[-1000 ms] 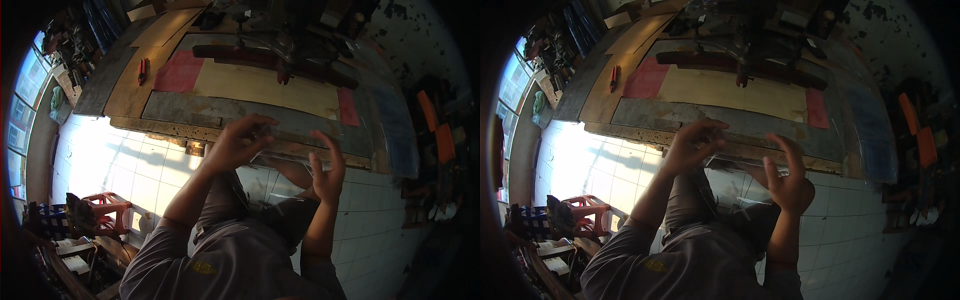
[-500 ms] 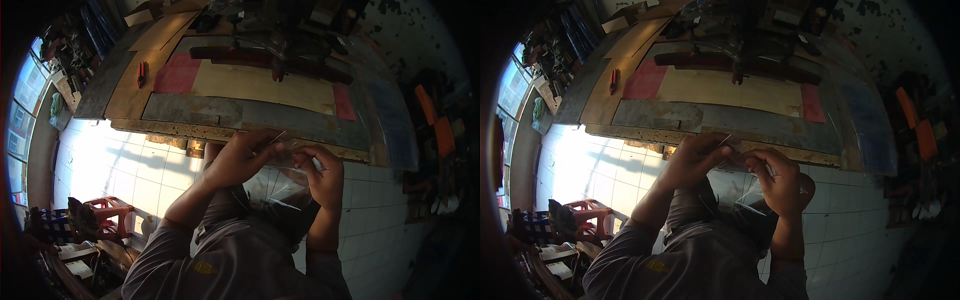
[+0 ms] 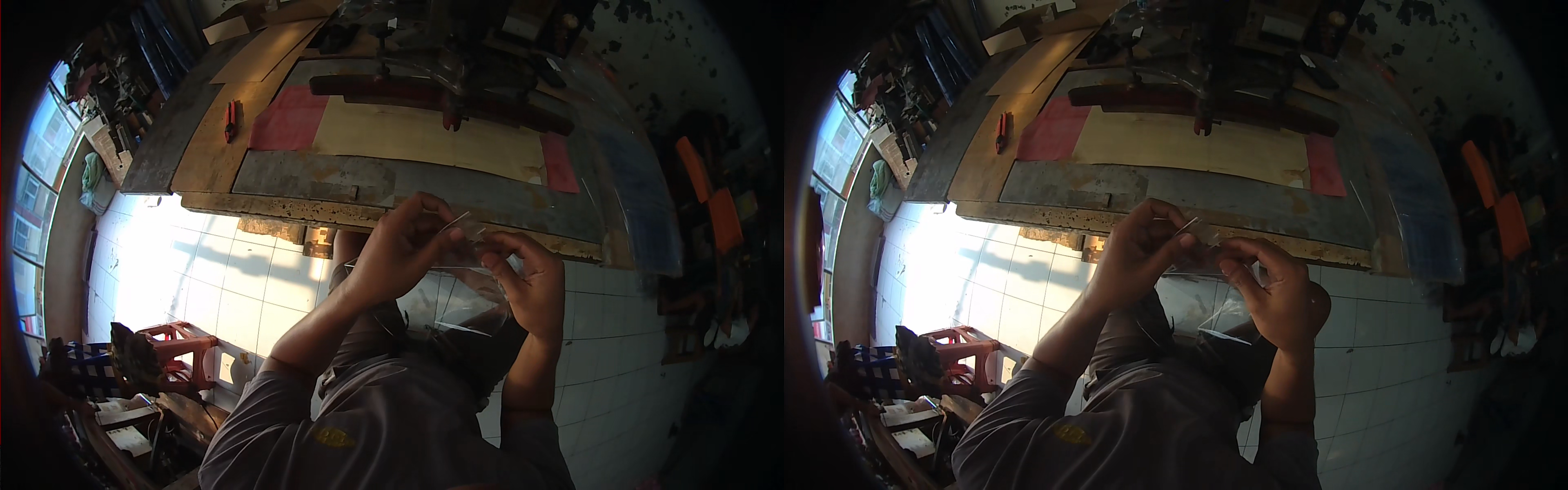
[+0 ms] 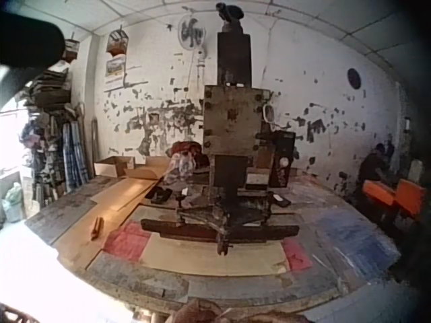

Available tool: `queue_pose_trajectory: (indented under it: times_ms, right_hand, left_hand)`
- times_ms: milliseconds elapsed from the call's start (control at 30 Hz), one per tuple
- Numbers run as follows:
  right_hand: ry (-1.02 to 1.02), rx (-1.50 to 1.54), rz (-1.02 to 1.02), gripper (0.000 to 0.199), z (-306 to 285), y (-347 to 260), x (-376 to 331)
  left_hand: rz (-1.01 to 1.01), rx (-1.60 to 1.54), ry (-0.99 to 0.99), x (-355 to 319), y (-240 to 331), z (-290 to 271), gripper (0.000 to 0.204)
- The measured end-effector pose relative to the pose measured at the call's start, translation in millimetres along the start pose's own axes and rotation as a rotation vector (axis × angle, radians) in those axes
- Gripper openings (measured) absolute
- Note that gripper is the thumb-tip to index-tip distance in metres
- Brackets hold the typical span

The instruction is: The person aligns plastic sheets under a heat press machine on a work table, seals the plastic edges, and peels away excess plastic film by hand.

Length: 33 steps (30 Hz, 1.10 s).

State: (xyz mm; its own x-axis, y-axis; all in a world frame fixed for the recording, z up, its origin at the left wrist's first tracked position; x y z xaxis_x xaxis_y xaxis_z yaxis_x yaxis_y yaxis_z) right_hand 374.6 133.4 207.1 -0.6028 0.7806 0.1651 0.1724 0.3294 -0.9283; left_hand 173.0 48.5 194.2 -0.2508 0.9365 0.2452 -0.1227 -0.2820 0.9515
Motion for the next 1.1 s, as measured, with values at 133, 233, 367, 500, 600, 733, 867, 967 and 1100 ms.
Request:
queue_pose_trajectory:
  times_ms: [133,233,367,500,600,733,867,967,1100]
  right_hand:
    - [0.001,-0.040,0.039,0.023,-1,-3,1]
    - [-0.054,-0.023,-0.044,0.025,-4,3,3]
    - [-0.034,0.059,-0.028,0.025,-2,1,1]
    - [0.040,-0.049,-0.095,0.028,3,-11,3]
    - [0.119,-0.202,-0.231,0.026,5,-24,4]
    - [0.201,-0.198,-0.286,0.017,13,-16,10]
    - [0.175,-0.151,-0.244,0.013,14,-7,13]
    - [0.185,-0.029,-0.227,0.012,19,-3,12]
    - [0.174,0.155,-0.080,0.014,21,-1,9]
  left_hand:
    - [0.110,0.101,0.002,-3,-12,-3,0.020]
    - [0.062,0.130,-0.009,-3,-5,-6,0.021]
    - [0.017,0.212,-0.016,-3,0,-8,0.022]
    - [-0.012,0.194,-0.031,-3,-3,-9,0.025]
    - [-0.013,0.125,-0.016,-4,-4,-5,0.028]
    - [0.018,0.199,-0.006,-6,-1,-4,0.030]
    - [0.056,0.208,-0.001,-8,-2,0,0.027]
    - [0.054,0.175,0.042,-10,-2,4,0.027]
    - [0.084,0.078,0.106,-9,-1,12,0.033]
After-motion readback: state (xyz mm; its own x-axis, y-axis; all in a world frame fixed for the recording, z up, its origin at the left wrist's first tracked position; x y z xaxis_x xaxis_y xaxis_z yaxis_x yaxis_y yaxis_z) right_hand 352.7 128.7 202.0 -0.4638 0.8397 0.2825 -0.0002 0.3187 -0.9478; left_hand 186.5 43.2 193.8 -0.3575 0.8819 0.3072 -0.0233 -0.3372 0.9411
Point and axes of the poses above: each hand's wrist, its own x-axis towards the middle knuckle, its own z-axis out of the palm, y = z × x, the point moved 1 cm from there along x, towards the middle knuckle, and after that the axes turned 6 degrees about z, right-handed, at the moved point
